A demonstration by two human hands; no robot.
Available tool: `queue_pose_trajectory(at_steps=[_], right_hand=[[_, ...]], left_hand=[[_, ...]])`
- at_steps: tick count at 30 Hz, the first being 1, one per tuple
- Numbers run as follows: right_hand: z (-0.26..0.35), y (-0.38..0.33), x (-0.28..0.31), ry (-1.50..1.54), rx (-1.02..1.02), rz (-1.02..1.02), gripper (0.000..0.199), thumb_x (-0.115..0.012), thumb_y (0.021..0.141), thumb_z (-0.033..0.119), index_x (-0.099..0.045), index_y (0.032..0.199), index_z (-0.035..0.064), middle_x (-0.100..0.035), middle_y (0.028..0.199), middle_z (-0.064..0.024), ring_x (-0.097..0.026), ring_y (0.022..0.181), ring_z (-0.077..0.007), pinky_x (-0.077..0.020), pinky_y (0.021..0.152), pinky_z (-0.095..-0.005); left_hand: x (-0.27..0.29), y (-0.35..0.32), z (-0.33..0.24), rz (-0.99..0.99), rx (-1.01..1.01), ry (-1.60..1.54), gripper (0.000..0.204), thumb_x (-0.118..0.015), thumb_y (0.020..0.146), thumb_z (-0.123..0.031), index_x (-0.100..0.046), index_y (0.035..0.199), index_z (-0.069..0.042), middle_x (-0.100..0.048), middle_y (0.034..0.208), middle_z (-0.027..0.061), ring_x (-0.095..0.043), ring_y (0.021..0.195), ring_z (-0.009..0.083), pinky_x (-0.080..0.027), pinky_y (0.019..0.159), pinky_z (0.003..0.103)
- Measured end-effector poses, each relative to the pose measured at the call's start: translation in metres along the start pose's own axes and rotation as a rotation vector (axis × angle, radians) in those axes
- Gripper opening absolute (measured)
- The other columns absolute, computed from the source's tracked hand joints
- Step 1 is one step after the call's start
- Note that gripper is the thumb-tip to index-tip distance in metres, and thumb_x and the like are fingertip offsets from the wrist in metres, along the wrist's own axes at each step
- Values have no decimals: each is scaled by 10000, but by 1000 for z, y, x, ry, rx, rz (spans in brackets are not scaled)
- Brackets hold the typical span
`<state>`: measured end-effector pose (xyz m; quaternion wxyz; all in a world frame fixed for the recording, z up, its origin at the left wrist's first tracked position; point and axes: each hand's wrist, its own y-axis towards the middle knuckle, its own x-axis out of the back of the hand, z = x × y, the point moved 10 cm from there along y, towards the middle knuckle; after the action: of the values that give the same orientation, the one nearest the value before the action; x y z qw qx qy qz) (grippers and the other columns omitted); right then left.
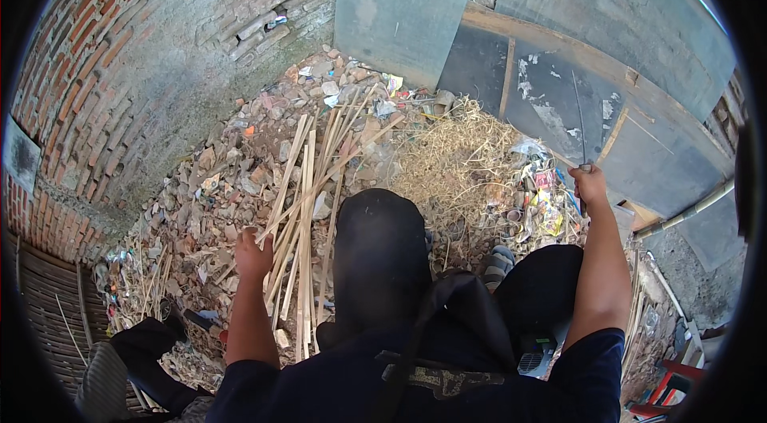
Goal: The person holds a bamboo strip and scrapes along its length with a knife.
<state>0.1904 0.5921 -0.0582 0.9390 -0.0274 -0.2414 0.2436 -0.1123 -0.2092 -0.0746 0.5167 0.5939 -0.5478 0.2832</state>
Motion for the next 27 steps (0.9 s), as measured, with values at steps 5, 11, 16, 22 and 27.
queue_pose_trajectory(at_steps=[5, 11, 16, 22, 27], right_hand=[[8, -5, 1, -50, 40, 24, 237, -764, 832, 156, -546, 824, 62, -522, 612, -10, -480, 455, -113, -385, 420, -300], [12, -9, 2, -74, 25, 41, 248, -771, 831, 161, -546, 823, 58, -533, 615, -15, -489, 449, -113, -382, 415, -298], [11, -10, 2, -51, 11, 54, 246, -772, 838, 156, -545, 828, 58, -528, 613, -12, -481, 439, -113, -379, 412, -289], [6, -8, 12, 14, -3, 47, 236, -767, 845, 150, -545, 829, 70, -510, 607, -2, -471, 434, -111, -381, 407, -284], [6, -22, 61, -5, -16, -16, 214, -756, 832, 138, -553, 848, 72, -520, 622, 0, -491, 461, -102, -416, 417, -274]], left_hand=[[-81, -59, 12, 391, 176, -151, 443, -693, 912, -396, -629, 1111, -5, -704, 952, 187, -690, 903, 365, -540, 806, 449], [-162, -196, 77, 718, 445, -220, 479, -663, 933, -458, -669, 1060, 4, -728, 956, 189, -709, 922, 329, -535, 869, 395], [-179, -296, 126, 1158, 552, -29, 503, -608, 971, -486, -671, 1143, -17, -739, 911, 154, -733, 815, 261, -577, 694, 384], [-171, -302, 109, 1118, 701, -201, 499, -565, 1000, -500, -660, 1091, -19, -709, 849, 125, -730, 755, 241, -576, 583, 379], [-174, -251, 101, 1025, 725, -319, 405, -603, 999, -409, -622, 1082, -13, -691, 907, 137, -721, 765, 268, -569, 600, 438]])
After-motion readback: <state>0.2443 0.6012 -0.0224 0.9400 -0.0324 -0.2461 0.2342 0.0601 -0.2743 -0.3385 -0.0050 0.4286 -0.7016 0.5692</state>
